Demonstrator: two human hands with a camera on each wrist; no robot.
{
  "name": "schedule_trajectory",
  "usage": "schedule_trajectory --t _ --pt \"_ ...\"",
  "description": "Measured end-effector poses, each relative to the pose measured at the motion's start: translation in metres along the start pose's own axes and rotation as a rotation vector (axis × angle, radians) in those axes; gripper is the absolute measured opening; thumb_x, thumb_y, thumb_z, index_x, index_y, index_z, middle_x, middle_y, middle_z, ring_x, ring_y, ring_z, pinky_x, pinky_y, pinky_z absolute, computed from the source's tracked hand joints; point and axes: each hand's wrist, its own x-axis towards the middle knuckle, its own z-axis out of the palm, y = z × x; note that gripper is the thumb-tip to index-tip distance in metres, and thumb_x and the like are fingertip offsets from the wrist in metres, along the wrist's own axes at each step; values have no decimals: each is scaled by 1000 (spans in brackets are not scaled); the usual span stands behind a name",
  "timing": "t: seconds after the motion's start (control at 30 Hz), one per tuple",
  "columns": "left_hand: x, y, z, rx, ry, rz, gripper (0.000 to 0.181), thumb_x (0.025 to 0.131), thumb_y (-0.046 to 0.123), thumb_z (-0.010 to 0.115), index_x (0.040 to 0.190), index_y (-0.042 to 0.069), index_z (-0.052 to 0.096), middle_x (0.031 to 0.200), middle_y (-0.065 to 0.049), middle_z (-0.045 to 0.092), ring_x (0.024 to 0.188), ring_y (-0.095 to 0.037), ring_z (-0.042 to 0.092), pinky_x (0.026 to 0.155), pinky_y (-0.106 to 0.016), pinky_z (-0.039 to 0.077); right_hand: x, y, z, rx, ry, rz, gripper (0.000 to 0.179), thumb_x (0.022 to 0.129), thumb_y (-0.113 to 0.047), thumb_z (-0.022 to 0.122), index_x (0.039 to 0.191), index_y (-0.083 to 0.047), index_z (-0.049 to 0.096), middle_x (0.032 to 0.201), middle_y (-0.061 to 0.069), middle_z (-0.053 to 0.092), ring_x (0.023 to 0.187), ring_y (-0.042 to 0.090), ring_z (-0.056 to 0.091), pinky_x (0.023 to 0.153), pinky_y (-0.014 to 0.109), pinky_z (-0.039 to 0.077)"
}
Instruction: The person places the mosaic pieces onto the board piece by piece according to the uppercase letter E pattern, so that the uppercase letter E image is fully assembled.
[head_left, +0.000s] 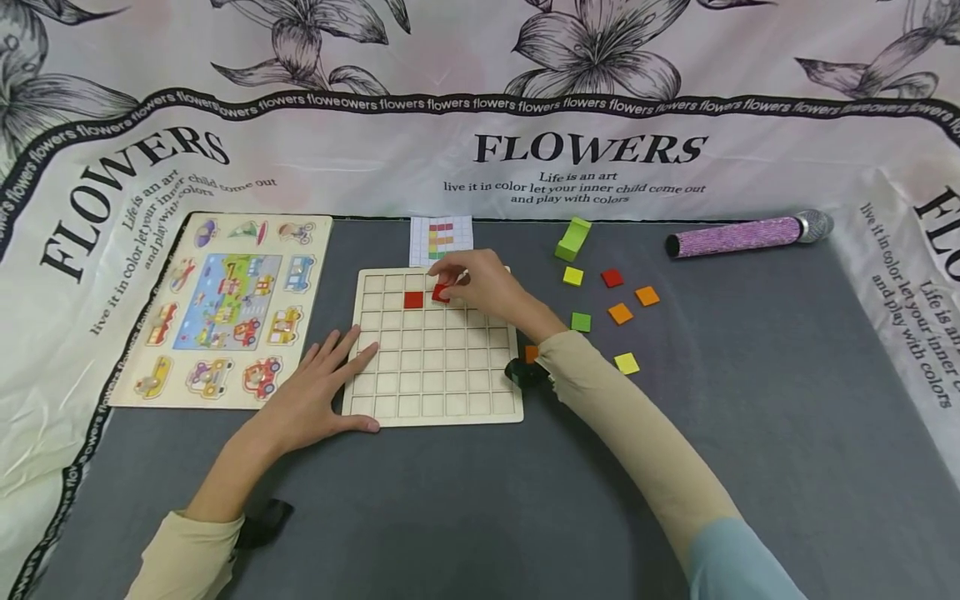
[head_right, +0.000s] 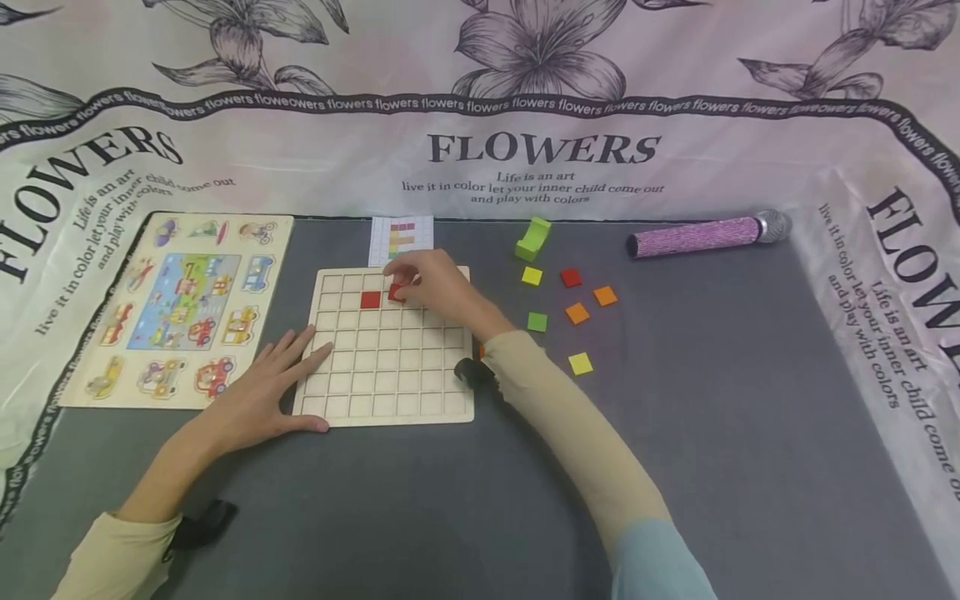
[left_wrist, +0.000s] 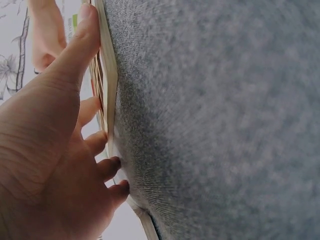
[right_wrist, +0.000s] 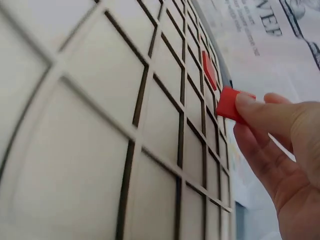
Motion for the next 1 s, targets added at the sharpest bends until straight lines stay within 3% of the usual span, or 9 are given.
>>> schedule_trajectory --t 0.27,0.63,1.0 --pt "1 0 0 -3 -1 13 109 72 67 72 157 16 26 164 -14 8 149 -41 4 118 -57 7 5 6 7 58 14 55 27 85 -1 74 113 -2 70 94 8 68 90 17 63 82 26 53" --pt "2 1 3 -3 5 10 109 72 68 72 157 16 27 164 -14 8 149 -41 5 119 -56 6 14 0 8 -108 -121 34 24 87 -2 73 111 -2 70 97 7 70 91 17 65 84 24 52" --pt "1 -1 5 -9 10 12 108 73 66 73 157 16 26 164 -15 8 149 -40 4 119 -55 6 14 -5 12 -163 -145 77 21 90 -4 70 111 -4 71 100 6 70 93 16 64 82 24 51"
